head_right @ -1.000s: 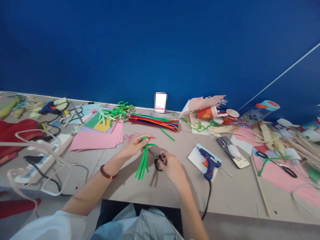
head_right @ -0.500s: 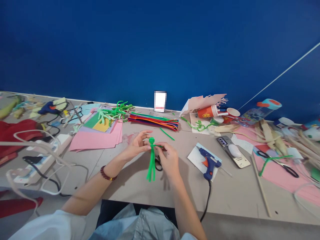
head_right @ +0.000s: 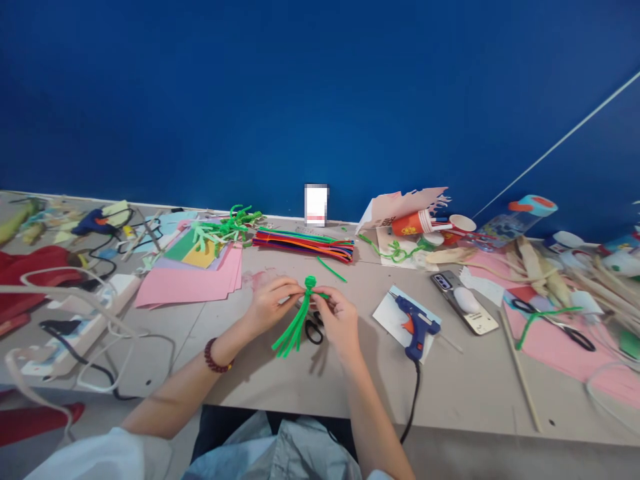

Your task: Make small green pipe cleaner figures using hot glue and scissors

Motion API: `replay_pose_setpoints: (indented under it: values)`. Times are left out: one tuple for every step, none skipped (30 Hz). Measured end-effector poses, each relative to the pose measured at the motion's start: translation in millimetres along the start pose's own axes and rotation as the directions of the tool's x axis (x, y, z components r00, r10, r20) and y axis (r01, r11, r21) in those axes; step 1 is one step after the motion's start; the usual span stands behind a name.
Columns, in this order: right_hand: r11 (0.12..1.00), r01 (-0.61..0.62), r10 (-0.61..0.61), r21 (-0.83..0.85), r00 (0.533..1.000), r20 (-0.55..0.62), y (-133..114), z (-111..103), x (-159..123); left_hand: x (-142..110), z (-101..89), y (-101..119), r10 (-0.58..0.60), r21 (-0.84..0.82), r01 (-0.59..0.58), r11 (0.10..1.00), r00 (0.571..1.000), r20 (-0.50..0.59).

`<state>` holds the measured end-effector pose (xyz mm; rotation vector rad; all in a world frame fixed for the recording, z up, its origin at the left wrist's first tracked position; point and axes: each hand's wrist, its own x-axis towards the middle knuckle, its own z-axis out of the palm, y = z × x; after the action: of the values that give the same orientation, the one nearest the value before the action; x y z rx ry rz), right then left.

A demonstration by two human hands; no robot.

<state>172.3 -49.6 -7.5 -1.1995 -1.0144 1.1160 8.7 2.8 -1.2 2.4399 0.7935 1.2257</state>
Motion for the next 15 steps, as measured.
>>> replay_pose_setpoints:
  values:
    - [1.000,0.000,0.000,-0.003,1.000,0.004,1.4,-0.8,0.8,0.0,-1.1,-0.6,0.033,0.043,-0.033,0.999,0.999,0.017]
    - [1.000,0.001,-0.001,-0.005,1.000,0.008,2.6,-1.7,1.7,0.1,-2.4,-0.8,0.066,0.081,-0.069,0.994,0.997,0.039]
    - [1.000,0.004,-0.004,-0.005,1.000,0.013,3.6,-2.6,2.6,0.2,-3.8,-0.7,0.094,0.111,-0.101,0.989,0.993,0.065]
    - [1.000,0.009,-0.009,-0.002,1.000,0.018,4.1,-3.5,3.5,0.3,-4.9,-0.4,0.116,0.132,-0.127,0.983,0.989,0.088]
    - [1.000,0.014,-0.015,0.003,1.000,0.025,4.3,-4.2,4.1,0.2,-5.5,-0.1,0.126,0.145,-0.140,0.980,0.987,0.100]
    - [1.000,0.020,-0.020,0.012,0.999,0.031,4.1,-4.6,4.6,-0.1,-5.5,0.2,0.122,0.151,-0.136,0.979,0.987,0.102]
    - [0.999,0.024,-0.025,0.024,0.999,0.031,3.7,-4.9,4.9,-0.6,-4.9,0.3,0.116,0.149,-0.128,0.981,0.990,0.083]
    - [0.999,0.024,-0.025,0.038,0.999,0.028,3.3,-4.9,5.1,-1.2,-3.8,0.4,0.105,0.142,-0.112,0.984,0.993,0.059]
    - [0.998,0.023,-0.024,0.051,1.000,0.019,2.9,-4.7,5.2,-1.7,-2.5,0.4,0.093,0.128,-0.096,0.987,0.995,0.033]
    - [0.998,0.022,-0.023,0.063,1.000,0.006,2.7,-4.5,5.2,-2.0,-1.1,0.6,0.082,0.109,-0.082,0.991,0.997,0.008]
    - [0.997,0.025,-0.024,0.077,1.000,-0.010,2.6,-4.2,5.3,-2.1,0.0,1.0,0.066,0.084,-0.065,0.994,0.998,-0.013]
    - [0.995,0.030,-0.028,0.093,0.999,-0.023,2.8,-3.9,5.3,-1.8,0.6,1.8,0.044,0.051,-0.043,0.998,0.999,-0.030]
    - [0.993,0.035,-0.032,0.108,0.999,-0.028,3.0,-3.7,5.4,-1.2,0.7,3.0,0.013,0.010,-0.012,1.000,0.999,-0.043]
    - [0.992,0.040,-0.037,0.124,0.999,-0.028,3.2,-3.5,5.4,-0.2,0.2,4.6,-0.028,-0.036,0.026,0.999,0.998,-0.052]
    - [0.990,0.043,-0.040,0.137,0.999,-0.027,3.2,-3.4,5.3,1.0,-0.7,6.5,-0.073,-0.082,0.069,0.994,0.996,-0.057]
